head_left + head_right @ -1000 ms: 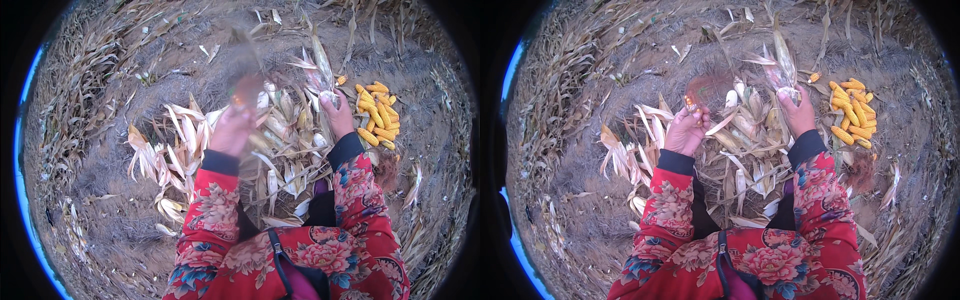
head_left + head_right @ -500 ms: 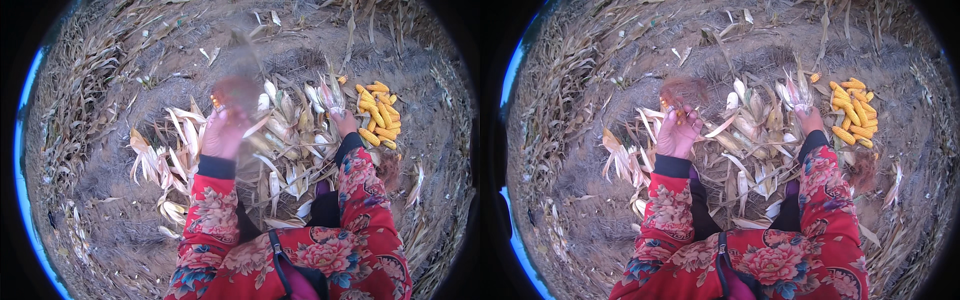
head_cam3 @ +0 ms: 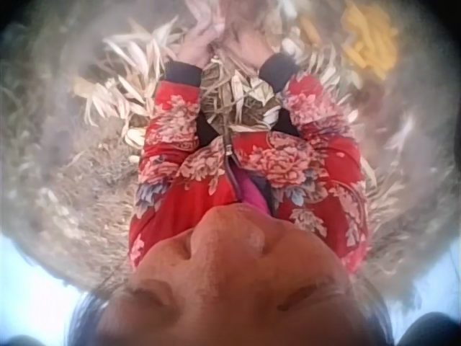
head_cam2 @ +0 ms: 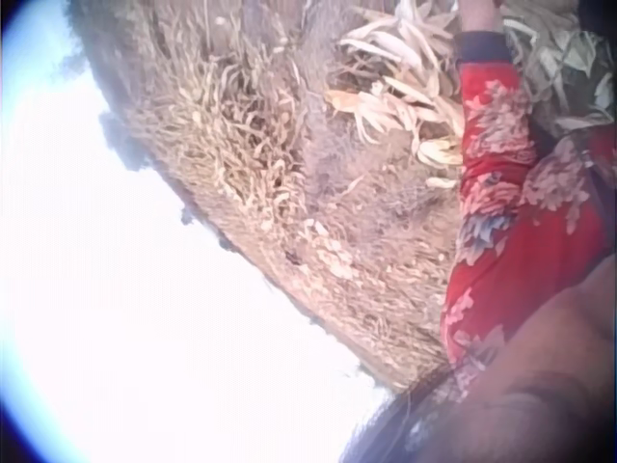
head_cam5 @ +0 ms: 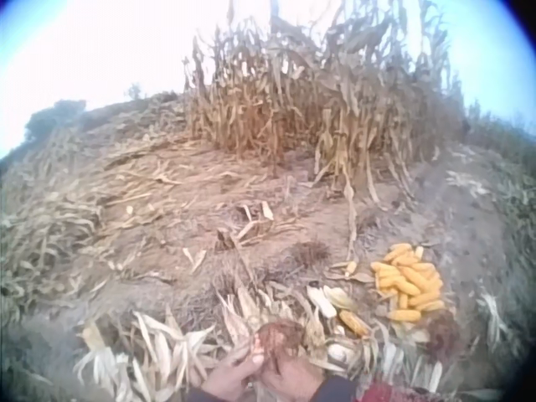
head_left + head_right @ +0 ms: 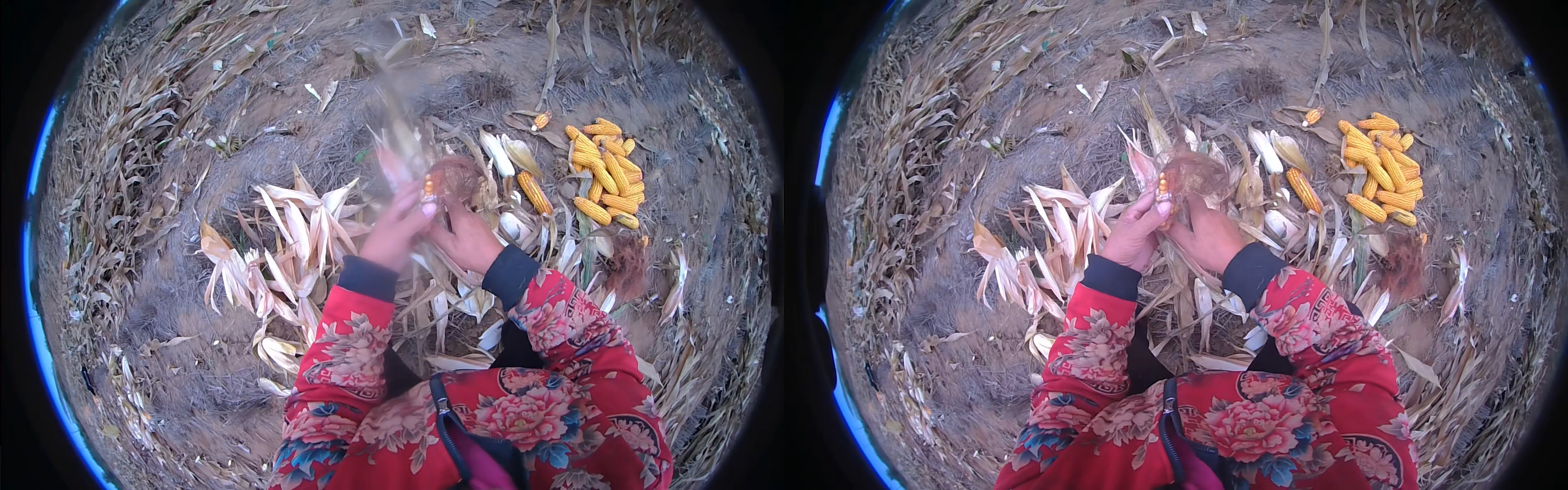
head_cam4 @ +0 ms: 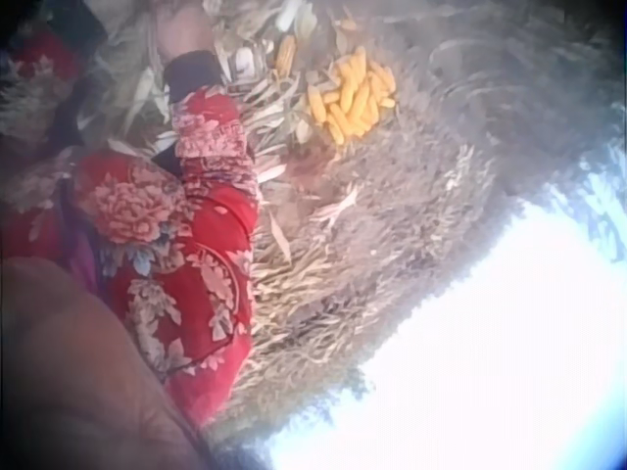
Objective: The person sits on the ground in a cornfield and repeatedly shucks corn cobs by hand, removing husks and silk. Shucked cobs are placed in a growing pile to the right, while discarded husks accumulate nearby.
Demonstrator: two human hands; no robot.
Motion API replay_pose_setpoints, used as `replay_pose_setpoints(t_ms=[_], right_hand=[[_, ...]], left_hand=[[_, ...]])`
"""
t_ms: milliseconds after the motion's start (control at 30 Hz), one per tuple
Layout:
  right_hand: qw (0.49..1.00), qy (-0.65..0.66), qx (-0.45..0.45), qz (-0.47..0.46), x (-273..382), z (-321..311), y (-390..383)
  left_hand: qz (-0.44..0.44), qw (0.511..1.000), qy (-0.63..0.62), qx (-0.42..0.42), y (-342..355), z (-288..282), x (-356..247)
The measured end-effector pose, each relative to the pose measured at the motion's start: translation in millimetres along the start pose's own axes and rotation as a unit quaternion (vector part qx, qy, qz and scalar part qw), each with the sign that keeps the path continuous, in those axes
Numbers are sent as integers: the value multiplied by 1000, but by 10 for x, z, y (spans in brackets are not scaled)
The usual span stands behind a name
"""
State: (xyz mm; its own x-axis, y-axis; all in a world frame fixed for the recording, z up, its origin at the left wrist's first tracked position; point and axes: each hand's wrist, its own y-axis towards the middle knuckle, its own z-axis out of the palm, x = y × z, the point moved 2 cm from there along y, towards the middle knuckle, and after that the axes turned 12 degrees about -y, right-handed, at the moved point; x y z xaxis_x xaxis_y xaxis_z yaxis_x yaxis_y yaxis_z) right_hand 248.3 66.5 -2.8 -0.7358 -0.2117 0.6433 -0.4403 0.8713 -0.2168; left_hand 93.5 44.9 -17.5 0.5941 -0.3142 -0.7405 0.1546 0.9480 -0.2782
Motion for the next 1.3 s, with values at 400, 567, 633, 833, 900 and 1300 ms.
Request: replay_pose_setpoints(t_ms=[400, 567, 633, 833, 900, 1300], right_hand=[[993, 2, 69, -92, -58, -207, -61], [986, -80, 87, -117, 28, -664, -142], [994, 85, -10, -68, -36, -805, -123], [970, 224, -74, -58, -70, -670, -3], [987, 153, -37, -45, -216, -610, 72], [966, -128, -95, -202, 135, -486, -122]], left_hand=[[-39, 999, 20, 8, 37, -56, -26], [2, 994, 78, -70, 81, -241, 27], [41, 990, 127, -53, 65, -138, 14], [149, 913, 377, -41, 26, -40, -51], [162, 907, 389, -31, 7, -10, -80], [129, 921, 363, -64, 35, -54, 42]])
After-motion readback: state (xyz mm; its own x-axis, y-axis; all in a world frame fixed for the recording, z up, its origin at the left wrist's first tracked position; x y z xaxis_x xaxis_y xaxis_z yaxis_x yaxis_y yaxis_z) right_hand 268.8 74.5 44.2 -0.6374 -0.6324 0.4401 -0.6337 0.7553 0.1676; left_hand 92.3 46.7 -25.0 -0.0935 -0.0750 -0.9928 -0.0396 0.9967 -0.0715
